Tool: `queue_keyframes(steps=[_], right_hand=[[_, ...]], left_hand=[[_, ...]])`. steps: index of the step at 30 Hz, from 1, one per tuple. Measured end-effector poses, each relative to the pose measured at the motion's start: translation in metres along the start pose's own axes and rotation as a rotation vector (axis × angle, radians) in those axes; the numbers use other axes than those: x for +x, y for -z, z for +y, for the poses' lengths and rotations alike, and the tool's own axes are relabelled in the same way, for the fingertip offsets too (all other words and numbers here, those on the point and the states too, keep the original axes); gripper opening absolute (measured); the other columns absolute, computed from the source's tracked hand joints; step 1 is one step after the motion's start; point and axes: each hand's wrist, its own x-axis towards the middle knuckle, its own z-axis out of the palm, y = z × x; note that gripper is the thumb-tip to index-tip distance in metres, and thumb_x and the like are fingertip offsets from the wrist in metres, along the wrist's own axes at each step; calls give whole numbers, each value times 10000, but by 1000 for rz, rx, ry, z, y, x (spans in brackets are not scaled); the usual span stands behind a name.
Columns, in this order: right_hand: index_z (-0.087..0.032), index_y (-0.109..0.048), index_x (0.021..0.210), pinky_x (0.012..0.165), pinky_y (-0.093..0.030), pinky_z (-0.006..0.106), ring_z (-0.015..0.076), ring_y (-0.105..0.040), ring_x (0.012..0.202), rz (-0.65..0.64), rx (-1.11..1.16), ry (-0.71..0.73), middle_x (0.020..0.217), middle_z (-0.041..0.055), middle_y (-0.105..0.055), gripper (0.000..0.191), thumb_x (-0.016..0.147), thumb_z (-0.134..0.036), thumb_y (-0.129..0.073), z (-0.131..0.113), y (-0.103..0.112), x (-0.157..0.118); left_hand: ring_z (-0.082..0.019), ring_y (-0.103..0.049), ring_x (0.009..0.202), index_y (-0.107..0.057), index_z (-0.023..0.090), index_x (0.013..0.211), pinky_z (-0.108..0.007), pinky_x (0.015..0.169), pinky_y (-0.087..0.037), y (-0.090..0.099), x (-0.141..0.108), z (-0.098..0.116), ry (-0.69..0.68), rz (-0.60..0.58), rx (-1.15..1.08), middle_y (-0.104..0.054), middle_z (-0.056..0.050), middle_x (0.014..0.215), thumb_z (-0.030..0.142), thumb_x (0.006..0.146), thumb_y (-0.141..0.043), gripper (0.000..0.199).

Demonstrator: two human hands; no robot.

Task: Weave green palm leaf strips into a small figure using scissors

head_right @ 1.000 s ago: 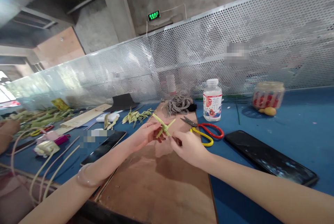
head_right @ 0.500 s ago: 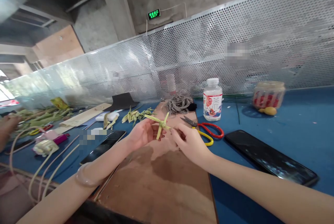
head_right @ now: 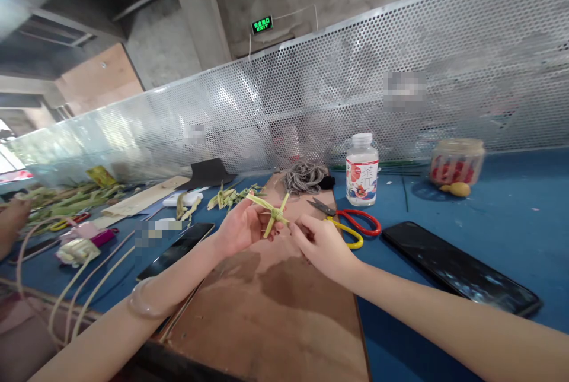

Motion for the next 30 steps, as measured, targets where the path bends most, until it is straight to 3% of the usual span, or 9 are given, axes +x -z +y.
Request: queue_keyframes(steps=[9,15,24,30], right_hand=[[-200,-415,606,431,-298,219,93,-425,416,27,-52,26,445,-41,-461,310,886,-334,-411,0,1,0],[-201,-391,598,438,-280,219,90,-406,423,27,-85,39,447,-45,-436,315,887,-326,-403,1,1,0],[-202,-354,580,461,-241,229,82,-330,442,20,-209,105,469,-55,-354,322,879,-315,-395,3,0,1],[-201,-336,579,455,-222,226,74,-298,436,-28,-221,151,480,-62,-308,313,874,-289,-393,3,-2,0]], left_hand=[[-202,-600,737,-669,78,972,-302,700,-403,-5,-1,3,16,36,0,-686,-174,859,682,774,-377,700],[-213,-605,788,-665,87,929,-306,703,-413,-3,-1,1,-15,44,35,-684,-171,848,642,773,-435,621],[-177,-590,760,-679,113,946,-277,693,-421,-4,-4,-1,-49,31,125,-693,-117,857,408,758,-604,358],[-154,-610,721,-683,90,904,-249,654,-440,-5,-4,-1,-56,41,175,-690,-137,820,308,745,-654,271]])
